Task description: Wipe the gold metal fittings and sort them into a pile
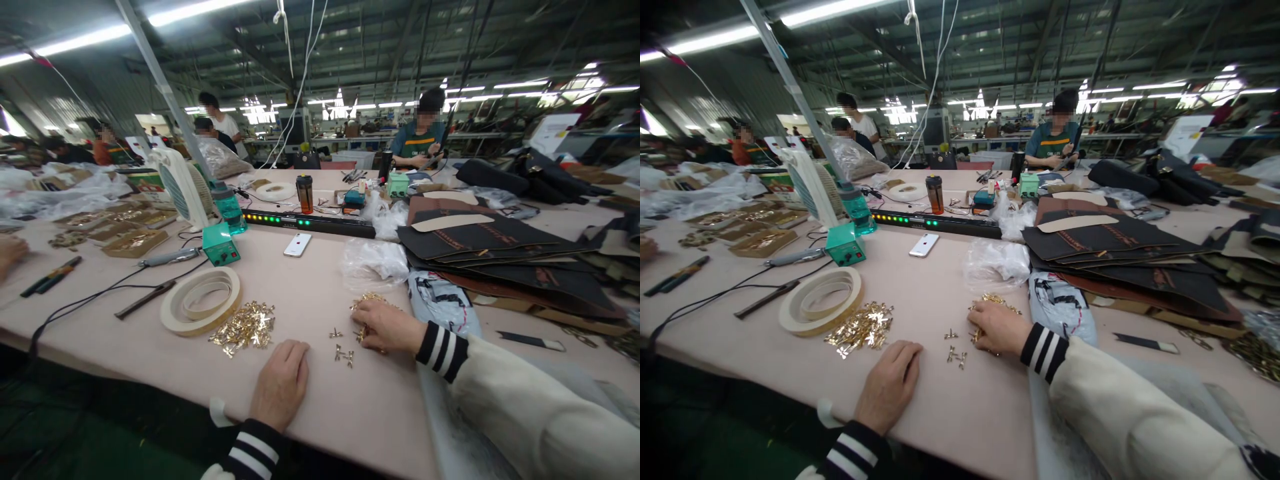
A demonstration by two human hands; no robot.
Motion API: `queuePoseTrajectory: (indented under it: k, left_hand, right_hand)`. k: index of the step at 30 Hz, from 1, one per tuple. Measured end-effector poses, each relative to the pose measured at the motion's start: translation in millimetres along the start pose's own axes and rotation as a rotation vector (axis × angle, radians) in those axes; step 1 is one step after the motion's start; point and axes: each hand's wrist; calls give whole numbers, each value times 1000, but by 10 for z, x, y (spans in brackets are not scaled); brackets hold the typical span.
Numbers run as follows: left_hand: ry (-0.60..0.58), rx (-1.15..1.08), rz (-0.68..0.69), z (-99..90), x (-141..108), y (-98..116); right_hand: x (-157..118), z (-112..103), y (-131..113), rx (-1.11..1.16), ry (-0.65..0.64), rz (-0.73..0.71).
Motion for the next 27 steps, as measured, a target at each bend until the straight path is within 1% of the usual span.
queuePoseTrajectory:
  k: [3,9,11,13,16,20,23,27]
  left_hand:
    - [14,6,11,1,2,10]
    - [1,-12,-1,6,2,3]
    - [-9,-16,-14,11,-2,-3]
    - [-17,-16,-25,17,-7,-6]
    - [-19,-19,-35,25,-10,-1]
    - [-23,-23,-42,21,-3,11]
    - [-29,-22,-49,13,0,17]
    - [-28,-15,-47,13,3,23]
  right_hand:
    - [-2,9,8,14,-26,-34]
    - [66,165,-232,108,-10,-135]
    - [88,195,-262,150,-7,-136]
    - [101,193,-231,156,-5,-98]
    - [101,160,-109,133,-4,-34]
    - [72,136,38,112,-13,-15]
    - [47,143,78,91,5,-12]
    - [33,171,84,34,61,32]
Point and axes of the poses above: each hand's wrist, its own x-axis towards the middle knuckle, its own z-axis out of the palm, y = z × x, and after that the axes turned 8 degrees about -x, right-handed
